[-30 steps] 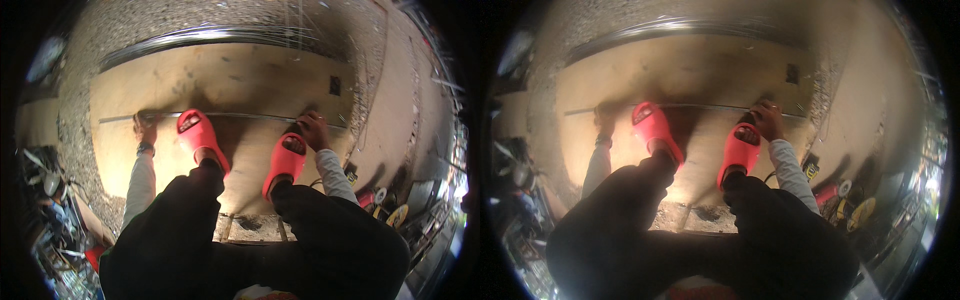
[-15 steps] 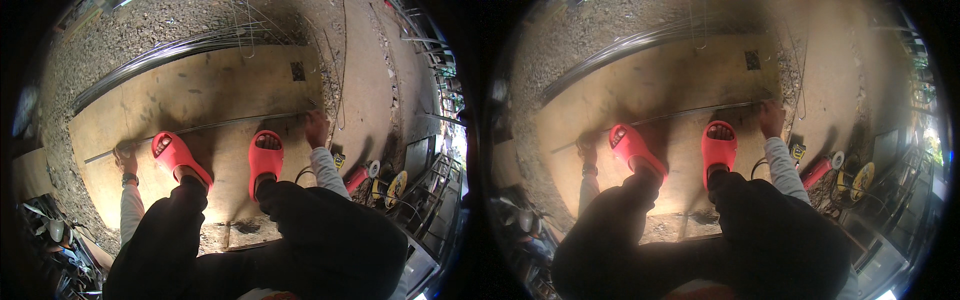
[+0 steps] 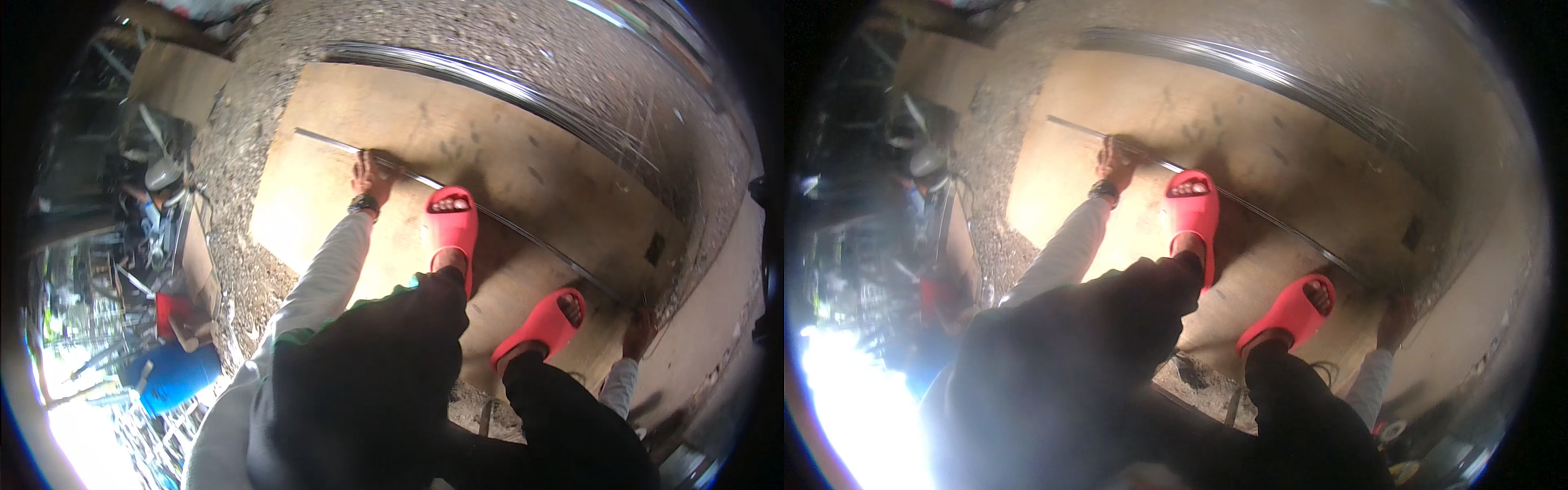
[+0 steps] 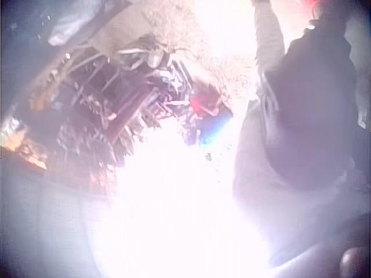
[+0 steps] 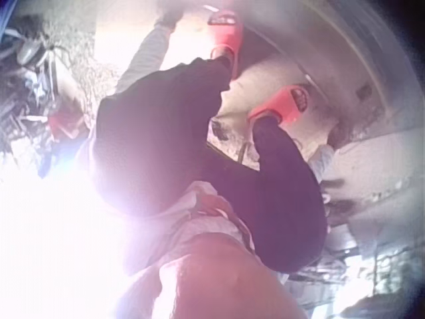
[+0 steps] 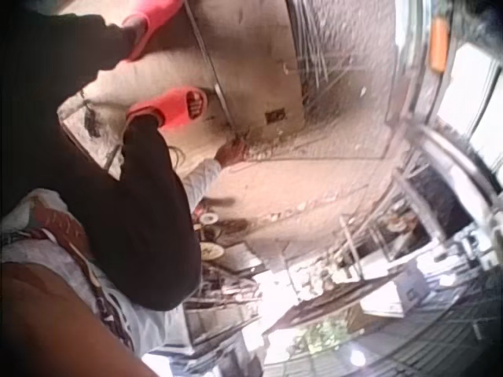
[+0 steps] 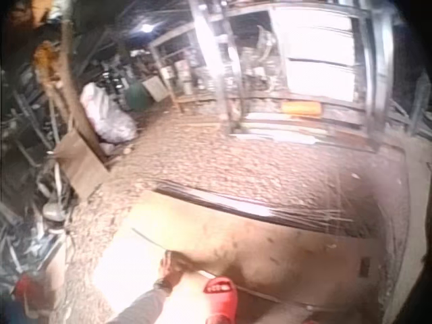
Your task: The person repeatedly picks up long metal rods, positions them on a wooden board, and cuts them with a handheld angle grinder, producing sparks. The cut pieces are set aside on the board as the process continues.
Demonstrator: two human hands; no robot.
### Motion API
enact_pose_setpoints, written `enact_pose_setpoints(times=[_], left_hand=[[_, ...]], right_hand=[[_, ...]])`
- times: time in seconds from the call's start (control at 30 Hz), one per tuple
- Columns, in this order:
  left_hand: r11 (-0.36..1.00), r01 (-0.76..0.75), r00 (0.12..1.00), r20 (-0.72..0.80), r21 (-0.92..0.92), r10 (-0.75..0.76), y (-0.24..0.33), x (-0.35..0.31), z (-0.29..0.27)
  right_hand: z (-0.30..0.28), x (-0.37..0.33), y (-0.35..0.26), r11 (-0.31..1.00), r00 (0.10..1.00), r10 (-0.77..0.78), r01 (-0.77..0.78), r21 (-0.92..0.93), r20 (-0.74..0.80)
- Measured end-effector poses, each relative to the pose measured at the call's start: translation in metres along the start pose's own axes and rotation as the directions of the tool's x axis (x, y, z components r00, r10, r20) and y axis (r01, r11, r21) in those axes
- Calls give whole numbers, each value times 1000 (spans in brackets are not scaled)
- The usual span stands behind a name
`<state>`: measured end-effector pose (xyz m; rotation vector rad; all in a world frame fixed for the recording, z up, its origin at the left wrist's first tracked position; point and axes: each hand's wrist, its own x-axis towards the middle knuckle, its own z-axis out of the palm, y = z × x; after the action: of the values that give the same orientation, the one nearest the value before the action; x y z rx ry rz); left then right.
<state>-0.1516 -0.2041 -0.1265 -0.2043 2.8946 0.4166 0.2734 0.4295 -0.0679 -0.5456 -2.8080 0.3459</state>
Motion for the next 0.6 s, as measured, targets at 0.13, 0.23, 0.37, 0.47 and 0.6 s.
enact_pose_setpoints(times=[0.13, 0.23, 0.37, 0.47, 0.6], left_hand=[[999, 8, 1000, -20, -32, -8, 18, -21, -21], [1000, 13, 998, -57, 18, -12, 9, -26, -29], [999, 33, 999, -42, -13, -34, 13, -31, -31], [1000, 29, 998, -50, -8, -29, 5, -31, -32], [999, -2, 1000, -11, -41, 2, 27, -16, -13]], right_hand=[[9, 8, 20, 999, 997, 10, -6, -50, 72], [18, 13, 25, 996, 994, -64, 68, -49, 88], [16, 17, 30, 985, 981, 61, -89, 149, 187], [16, 17, 22, 995, 979, 24, -43, 94, 200], [13, 9, 52, 1000, 993, -23, 24, -4, 118]])
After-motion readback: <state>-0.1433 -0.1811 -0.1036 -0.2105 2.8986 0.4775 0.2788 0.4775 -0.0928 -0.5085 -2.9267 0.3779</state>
